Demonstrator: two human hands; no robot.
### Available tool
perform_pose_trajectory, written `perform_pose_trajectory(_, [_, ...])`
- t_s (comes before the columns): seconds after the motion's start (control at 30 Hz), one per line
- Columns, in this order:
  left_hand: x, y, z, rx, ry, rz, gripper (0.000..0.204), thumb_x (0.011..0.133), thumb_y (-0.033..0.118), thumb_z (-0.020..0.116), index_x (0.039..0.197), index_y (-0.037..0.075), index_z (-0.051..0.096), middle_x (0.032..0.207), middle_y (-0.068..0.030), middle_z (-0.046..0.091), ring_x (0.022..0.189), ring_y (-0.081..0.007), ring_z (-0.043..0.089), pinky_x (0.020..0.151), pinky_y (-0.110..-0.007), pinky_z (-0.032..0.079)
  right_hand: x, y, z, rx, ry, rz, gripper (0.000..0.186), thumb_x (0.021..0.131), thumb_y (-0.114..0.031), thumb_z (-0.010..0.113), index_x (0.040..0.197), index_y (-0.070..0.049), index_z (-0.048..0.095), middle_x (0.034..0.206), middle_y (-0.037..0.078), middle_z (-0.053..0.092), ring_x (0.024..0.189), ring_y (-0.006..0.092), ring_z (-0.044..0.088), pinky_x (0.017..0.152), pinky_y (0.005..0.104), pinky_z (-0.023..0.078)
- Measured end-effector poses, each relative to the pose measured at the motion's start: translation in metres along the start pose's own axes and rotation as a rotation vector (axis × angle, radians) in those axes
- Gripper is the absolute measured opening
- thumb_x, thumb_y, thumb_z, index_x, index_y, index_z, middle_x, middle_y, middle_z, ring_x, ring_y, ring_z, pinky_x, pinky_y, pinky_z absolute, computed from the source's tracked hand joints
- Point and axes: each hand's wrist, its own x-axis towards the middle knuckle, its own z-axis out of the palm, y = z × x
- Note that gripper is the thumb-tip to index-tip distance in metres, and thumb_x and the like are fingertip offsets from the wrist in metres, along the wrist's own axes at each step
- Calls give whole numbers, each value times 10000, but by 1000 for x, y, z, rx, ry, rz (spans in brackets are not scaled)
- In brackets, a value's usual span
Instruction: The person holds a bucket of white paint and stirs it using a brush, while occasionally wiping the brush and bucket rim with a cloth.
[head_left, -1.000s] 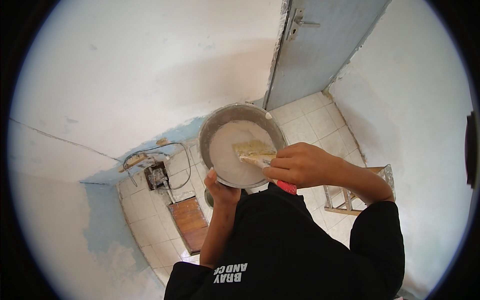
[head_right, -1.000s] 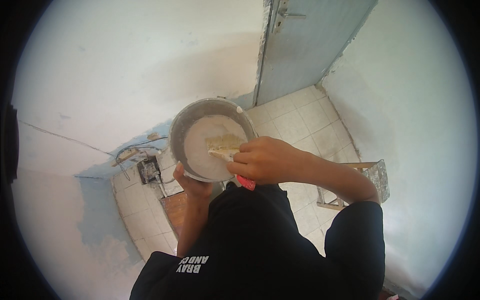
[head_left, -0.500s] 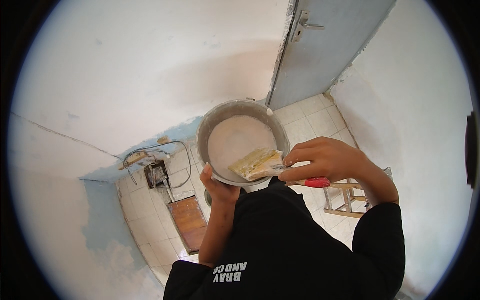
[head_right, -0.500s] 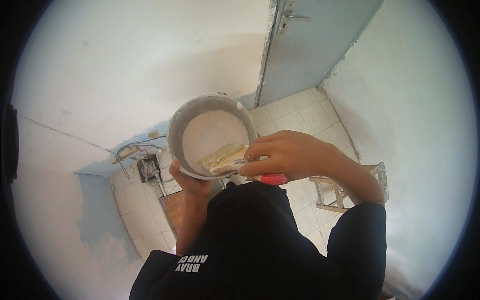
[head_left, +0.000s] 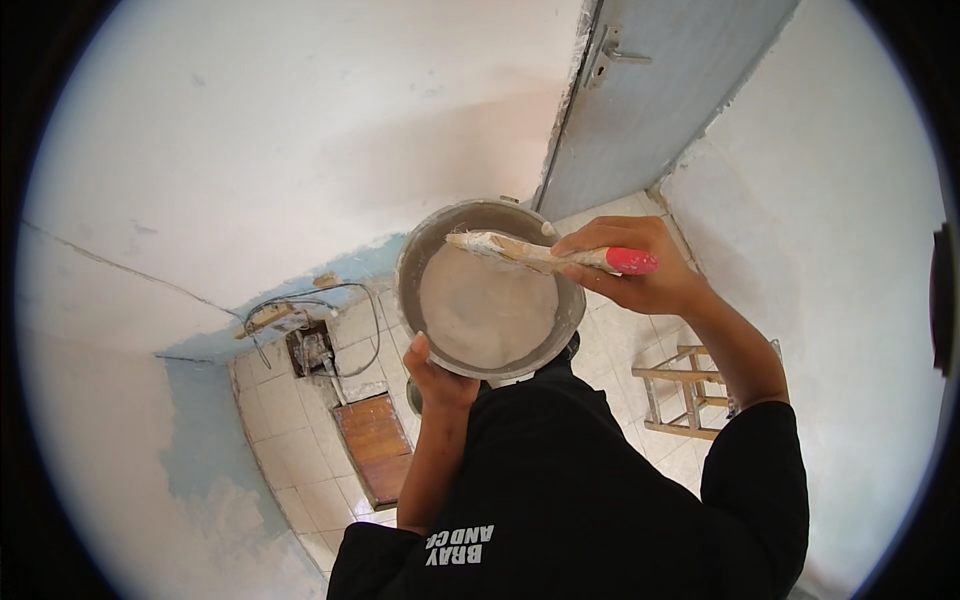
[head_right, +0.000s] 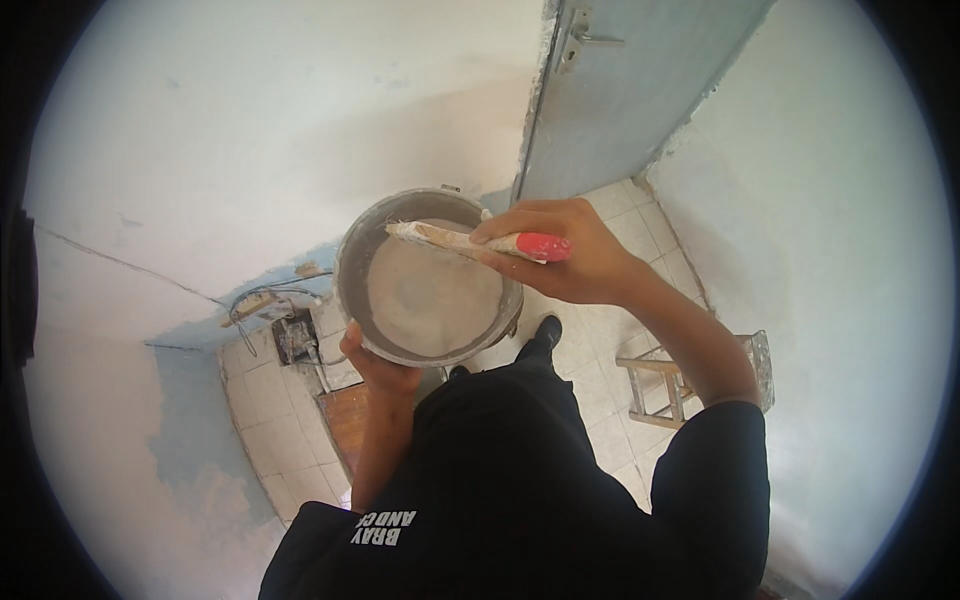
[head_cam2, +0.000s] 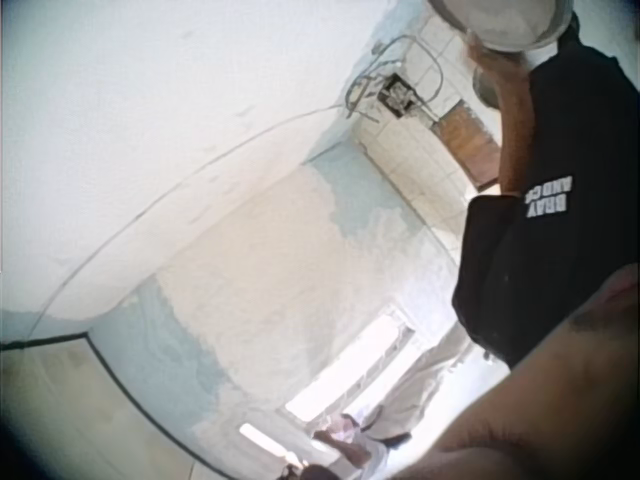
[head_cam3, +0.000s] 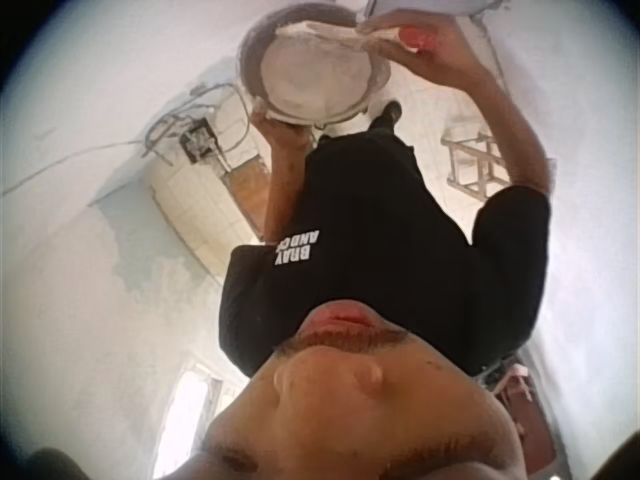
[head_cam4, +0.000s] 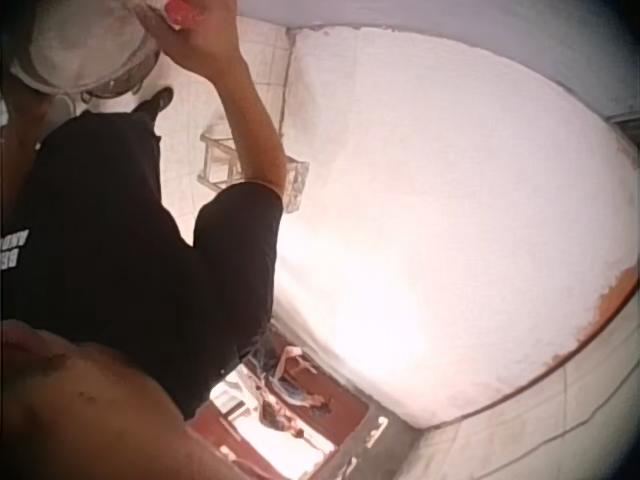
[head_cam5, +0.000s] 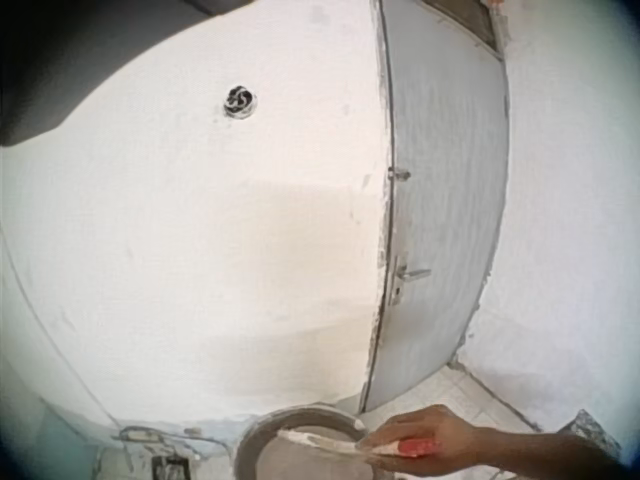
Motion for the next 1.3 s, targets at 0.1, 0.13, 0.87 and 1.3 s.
perform_pose_trajectory(0.1, [-2,-1,-2,42,23,29,811,744,499,539,1372,24,345,1343,-149,444,1220,-286,473,961,-397,450,0,-1,7,-3,46,-66,190,773,-126,737,937,-44,687,853,80,691,703,209,657,627,289,508])
perform_pose_trajectory(0.13, [-3,-2,-3,65,19,49,811,744,500,533,1374,25,343,1345,-150,443,1220,-285,472,965,-398,446,0,-2,8,17,52,-72,190,773,-124,735,940,-46,687,856,78,692,704,207,657,628,291,509])
perform_pose_trajectory(0.87, [-4,-9,-6,139,-20,27,811,731,503,549,1361,29,356,1307,-148,463,1180,-273,496,945,-377,447,-1,-6,14,-143,82,-296,145,801,-178,691,913,-97,649,789,71,639,714,258,623,633,337,512])
perform_pose_trajectory(1.3, [-2,-8,4,21,-27,-48,813,742,530,521,1347,11,363,1295,-154,473,1167,-272,503,936,-365,449,4,-10,2,-182,45,-216,120,770,-107,713,873,-69,663,780,87,662,639,258,626,571,333,499])
